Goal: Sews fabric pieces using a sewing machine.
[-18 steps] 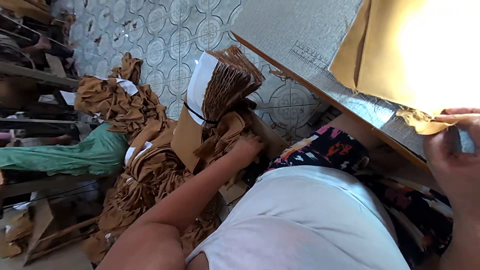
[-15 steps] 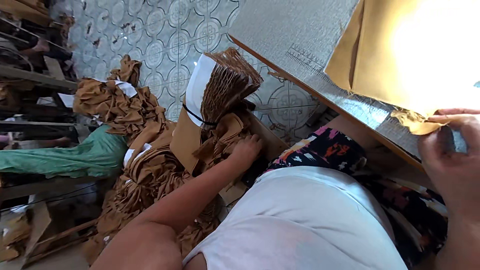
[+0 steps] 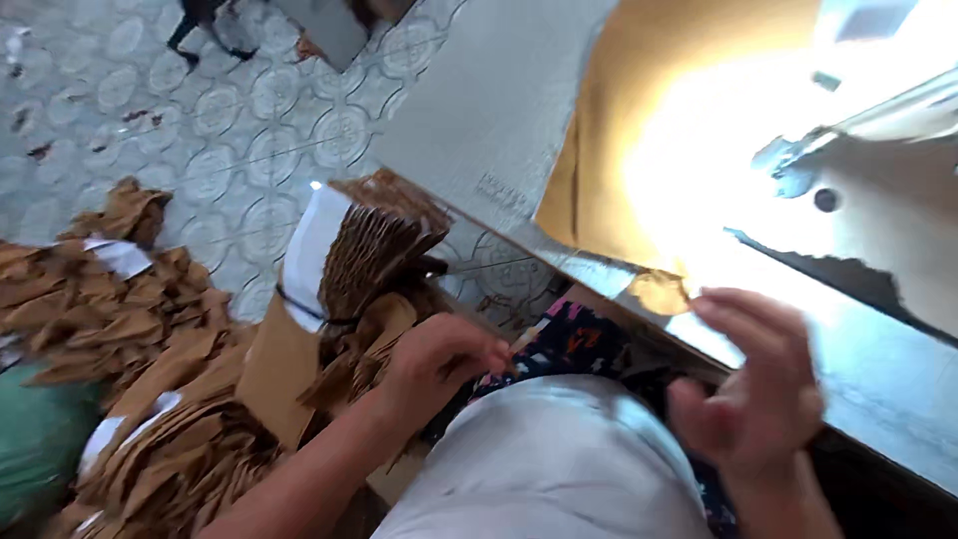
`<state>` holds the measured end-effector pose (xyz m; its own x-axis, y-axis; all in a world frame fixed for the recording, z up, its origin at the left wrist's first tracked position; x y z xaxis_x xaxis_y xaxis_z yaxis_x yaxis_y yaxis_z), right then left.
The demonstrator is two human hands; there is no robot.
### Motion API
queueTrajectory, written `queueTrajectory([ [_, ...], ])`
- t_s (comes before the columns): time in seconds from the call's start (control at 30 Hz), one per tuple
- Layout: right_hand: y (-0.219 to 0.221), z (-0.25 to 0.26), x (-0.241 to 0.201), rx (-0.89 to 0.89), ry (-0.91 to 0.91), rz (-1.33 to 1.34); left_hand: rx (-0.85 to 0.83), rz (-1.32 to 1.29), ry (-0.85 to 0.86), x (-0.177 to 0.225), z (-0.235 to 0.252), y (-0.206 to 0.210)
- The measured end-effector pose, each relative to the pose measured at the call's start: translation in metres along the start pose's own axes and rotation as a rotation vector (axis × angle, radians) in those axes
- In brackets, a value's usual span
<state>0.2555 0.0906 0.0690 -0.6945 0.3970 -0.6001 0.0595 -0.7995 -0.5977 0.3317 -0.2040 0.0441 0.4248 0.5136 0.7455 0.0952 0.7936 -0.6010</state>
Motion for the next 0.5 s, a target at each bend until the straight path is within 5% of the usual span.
queueTrajectory([
  [0.13, 0.039, 0.003, -0.045, -0.189, 0.109, 0.443, -0.012, -0.214, 0.294, 0.060, 0.066, 0.001],
  [0.33, -0.003, 0.002, -0.019, 0.029, 0.366, 0.491, -0.032, -0.056, 0.286, 0.060, 0.182, 0.020],
  [0.5, -0.091, 0.000, 0.036, 0.062, 0.618, -0.446, -0.267, 0.243, 0.466, 0.022, 0.278, 0.075],
])
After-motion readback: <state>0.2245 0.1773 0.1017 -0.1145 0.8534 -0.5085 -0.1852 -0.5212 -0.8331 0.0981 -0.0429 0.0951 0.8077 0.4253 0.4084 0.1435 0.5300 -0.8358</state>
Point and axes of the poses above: each hand's wrist, its own z-axis towards the middle knuckle, its own y-axis out of the palm, x = y × z, the point moved 4 cm from there along z, towards the middle knuckle, and after that the axes turned 9 degrees about -x, right-handed, at the moved point
